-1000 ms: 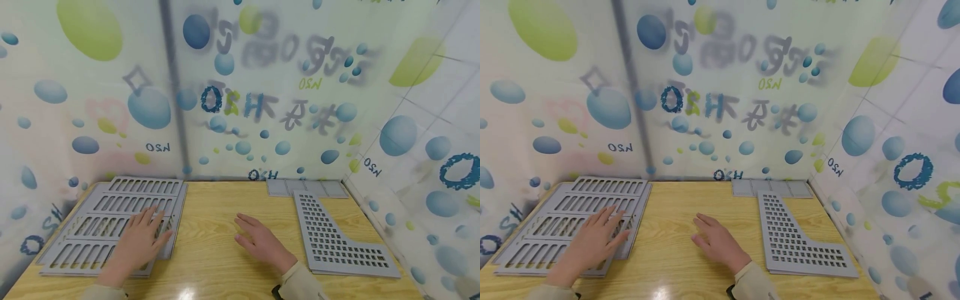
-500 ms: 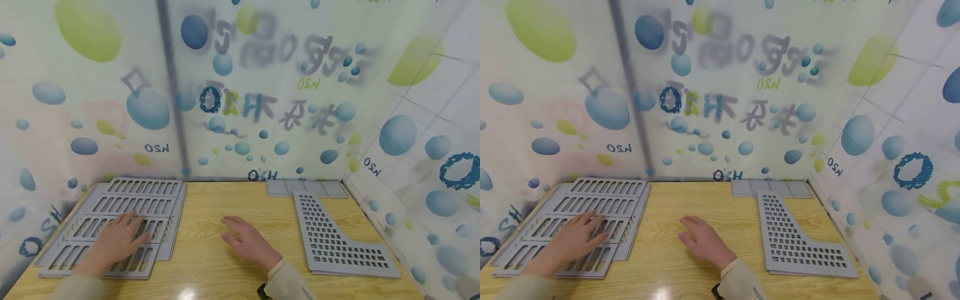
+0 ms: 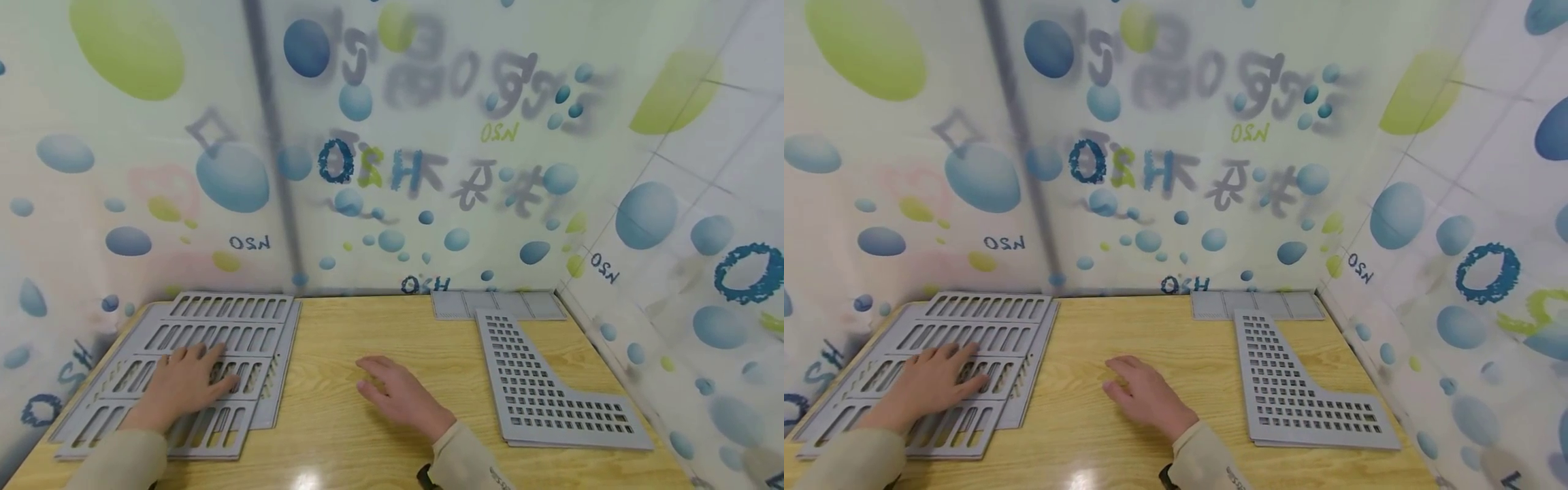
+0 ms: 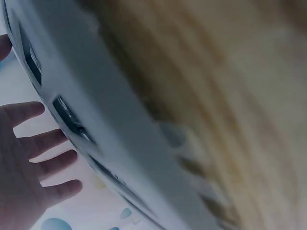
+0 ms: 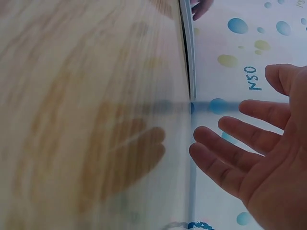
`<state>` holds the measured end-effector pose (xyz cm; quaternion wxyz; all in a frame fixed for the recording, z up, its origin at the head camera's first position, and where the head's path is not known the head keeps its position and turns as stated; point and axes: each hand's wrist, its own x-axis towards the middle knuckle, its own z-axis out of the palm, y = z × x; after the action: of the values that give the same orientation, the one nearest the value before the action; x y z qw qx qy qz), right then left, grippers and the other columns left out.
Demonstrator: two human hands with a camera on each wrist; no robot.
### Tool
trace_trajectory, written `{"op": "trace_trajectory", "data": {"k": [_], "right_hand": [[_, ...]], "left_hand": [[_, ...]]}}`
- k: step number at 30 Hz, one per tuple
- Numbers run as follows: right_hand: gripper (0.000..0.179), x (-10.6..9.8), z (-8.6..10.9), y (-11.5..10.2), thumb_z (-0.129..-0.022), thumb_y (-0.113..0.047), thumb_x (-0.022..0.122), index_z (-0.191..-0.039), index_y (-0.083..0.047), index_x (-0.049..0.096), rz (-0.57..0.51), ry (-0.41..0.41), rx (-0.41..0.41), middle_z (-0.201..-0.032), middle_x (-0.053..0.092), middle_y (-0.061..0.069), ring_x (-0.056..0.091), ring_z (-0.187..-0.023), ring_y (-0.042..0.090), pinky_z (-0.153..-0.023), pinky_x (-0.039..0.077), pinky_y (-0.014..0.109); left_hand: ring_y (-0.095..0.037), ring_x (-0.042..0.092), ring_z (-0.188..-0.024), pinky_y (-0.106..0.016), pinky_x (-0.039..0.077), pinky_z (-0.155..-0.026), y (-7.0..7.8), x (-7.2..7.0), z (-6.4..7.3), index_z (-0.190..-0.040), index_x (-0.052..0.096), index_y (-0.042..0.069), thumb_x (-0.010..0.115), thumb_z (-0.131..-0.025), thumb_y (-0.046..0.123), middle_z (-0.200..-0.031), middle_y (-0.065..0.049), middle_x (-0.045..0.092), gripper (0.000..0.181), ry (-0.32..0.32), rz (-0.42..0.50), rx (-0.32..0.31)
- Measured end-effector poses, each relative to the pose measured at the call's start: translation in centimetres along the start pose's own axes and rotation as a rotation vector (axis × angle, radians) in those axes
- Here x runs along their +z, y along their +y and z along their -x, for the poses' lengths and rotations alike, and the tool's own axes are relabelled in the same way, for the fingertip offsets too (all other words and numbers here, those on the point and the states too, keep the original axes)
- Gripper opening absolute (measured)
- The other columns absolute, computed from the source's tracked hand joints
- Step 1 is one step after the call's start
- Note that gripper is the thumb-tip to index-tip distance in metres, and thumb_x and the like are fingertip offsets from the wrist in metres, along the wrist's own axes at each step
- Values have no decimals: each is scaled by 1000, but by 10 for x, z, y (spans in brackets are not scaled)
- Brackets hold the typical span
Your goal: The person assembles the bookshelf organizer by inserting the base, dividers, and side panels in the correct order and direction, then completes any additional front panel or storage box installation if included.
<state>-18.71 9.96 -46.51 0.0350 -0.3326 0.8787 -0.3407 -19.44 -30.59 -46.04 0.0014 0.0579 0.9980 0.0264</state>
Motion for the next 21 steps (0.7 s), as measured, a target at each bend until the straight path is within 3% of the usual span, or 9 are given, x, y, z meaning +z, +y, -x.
{"op": "trace_trajectory", "data": {"k": [15, 21], "right_hand": [[47, 0, 0, 1, -111, -36, 47, -148, -7, 55, -21, -42, 37, -148, 57, 9, 64, -118, 20, -98, 55, 36], [49, -3, 0, 5, -111, -37, 48, -149, -7, 54, -50, -30, 76, -147, 56, 9, 65, -117, 21, -95, 57, 35]], "left_hand": [[-74, 42, -115, -82, 36, -93, 5, -7, -19, -138, 51, -12, 71, -89, 57, -122, -52, 46, 86, -10, 28, -12], [-73, 45, -110, -79, 41, -88, 12, -10, -22, -135, 48, -16, 70, -90, 56, -117, -52, 48, 88, -6, 24, -22]]}}
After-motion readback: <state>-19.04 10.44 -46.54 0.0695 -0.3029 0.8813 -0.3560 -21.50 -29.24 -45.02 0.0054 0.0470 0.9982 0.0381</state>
